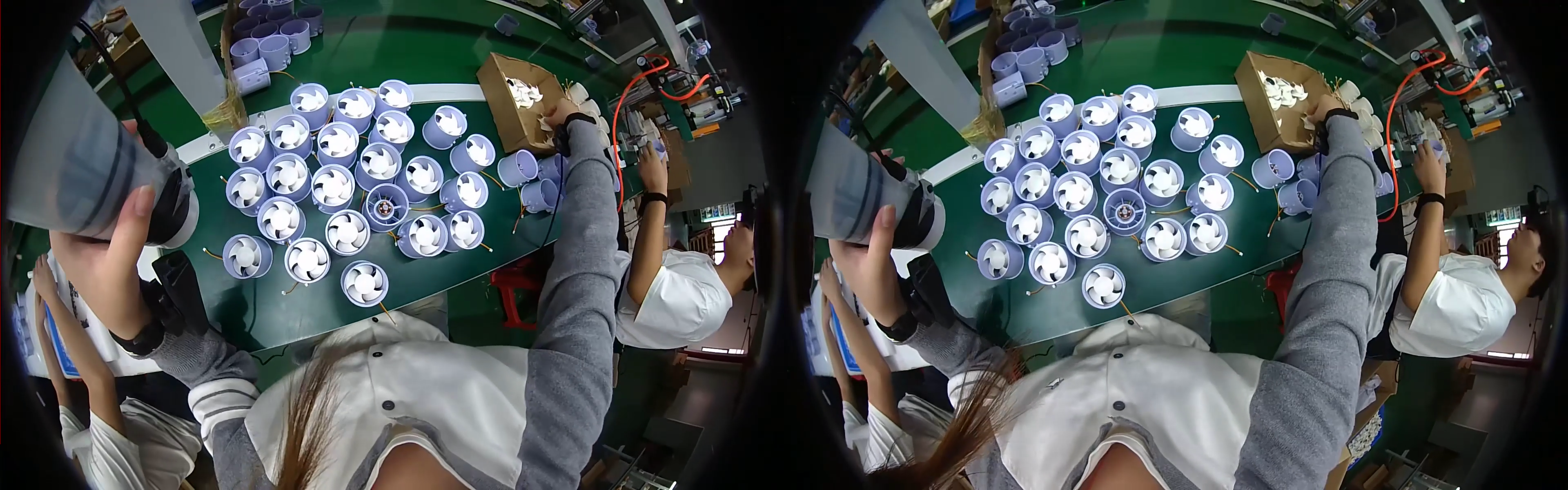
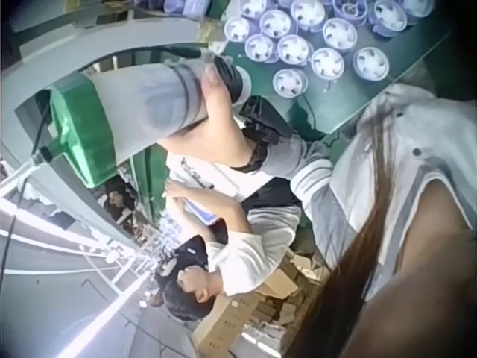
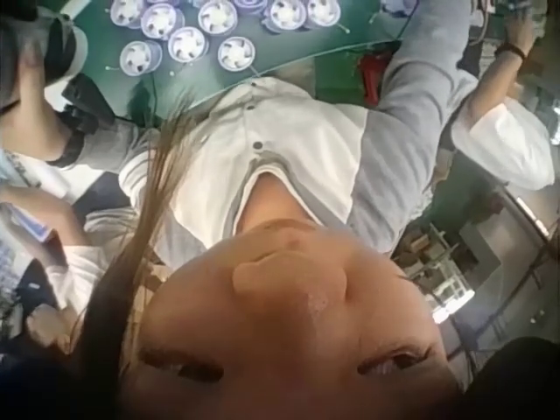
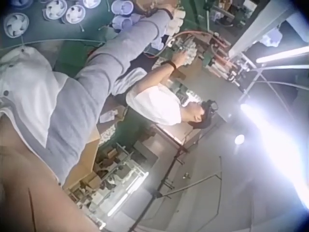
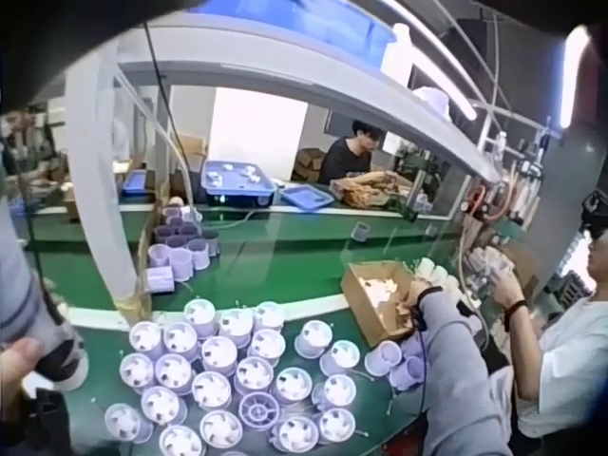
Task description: The person picks up a fan blade from a box, aligns it with a motor inside a housing, and presses it into place. They repeat this process for several units, occasionally moving completed housings aside on the green work surface.
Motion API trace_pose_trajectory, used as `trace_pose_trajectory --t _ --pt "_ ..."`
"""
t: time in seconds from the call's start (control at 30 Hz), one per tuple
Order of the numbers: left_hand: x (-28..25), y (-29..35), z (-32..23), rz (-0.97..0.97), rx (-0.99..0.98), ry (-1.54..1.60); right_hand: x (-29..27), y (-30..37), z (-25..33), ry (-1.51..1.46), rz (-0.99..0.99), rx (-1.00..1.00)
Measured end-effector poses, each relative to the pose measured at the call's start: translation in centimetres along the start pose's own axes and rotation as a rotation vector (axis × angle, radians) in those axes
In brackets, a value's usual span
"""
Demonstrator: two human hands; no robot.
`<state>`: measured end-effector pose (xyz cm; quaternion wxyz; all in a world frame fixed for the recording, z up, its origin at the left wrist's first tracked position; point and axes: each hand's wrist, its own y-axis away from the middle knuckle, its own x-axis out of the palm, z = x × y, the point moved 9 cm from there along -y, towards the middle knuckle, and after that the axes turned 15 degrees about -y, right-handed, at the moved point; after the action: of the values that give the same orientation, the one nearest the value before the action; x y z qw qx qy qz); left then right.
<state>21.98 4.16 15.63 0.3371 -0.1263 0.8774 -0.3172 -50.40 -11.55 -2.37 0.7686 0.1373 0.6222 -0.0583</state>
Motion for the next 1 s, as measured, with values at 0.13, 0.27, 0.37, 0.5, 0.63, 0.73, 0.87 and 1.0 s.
trace_pose_trajectory --t 0.13,0.27,0.37,0.5,0.63,0.73,0.87,1.0 --pt "-0.7 0.2 0.2 0.031 0.007 -0.017 2.2 -0.9 3.4 -0.033 0.236 -0.010" --pt "-0.3 0.2 0.7 0.081 0.048 -0.129 2.3 1.2 5.9 0.016 0.348 -0.002" --pt "-0.6 -0.2 0.7 0.108 0.090 -0.176 -3.2 4.1 12.2 0.062 -0.126 -0.353" --pt "-1.1 0.5 1.7 0.091 0.046 -0.220 -5.5 16.0 23.2 -0.761 -0.070 -0.755" --pt "-1.1 0.6 1.9 0.061 -0.009 -0.243 -0.8 25.5 29.1 -1.772 0.428 -0.733" --pt "-1.4 1.0 2.7 0.067 -0.059 -0.259 2.1 28.3 31.6 -2.133 0.580 -0.446" --pt "-1.8 1.3 3.1 0.060 -0.123 -0.262 3.4 28.7 32.5 -2.041 0.691 -0.379" --pt "-0.8 1.0 2.0 0.018 -0.096 -0.219 4.1 27.2 34.4 -1.487 0.639 -0.522"
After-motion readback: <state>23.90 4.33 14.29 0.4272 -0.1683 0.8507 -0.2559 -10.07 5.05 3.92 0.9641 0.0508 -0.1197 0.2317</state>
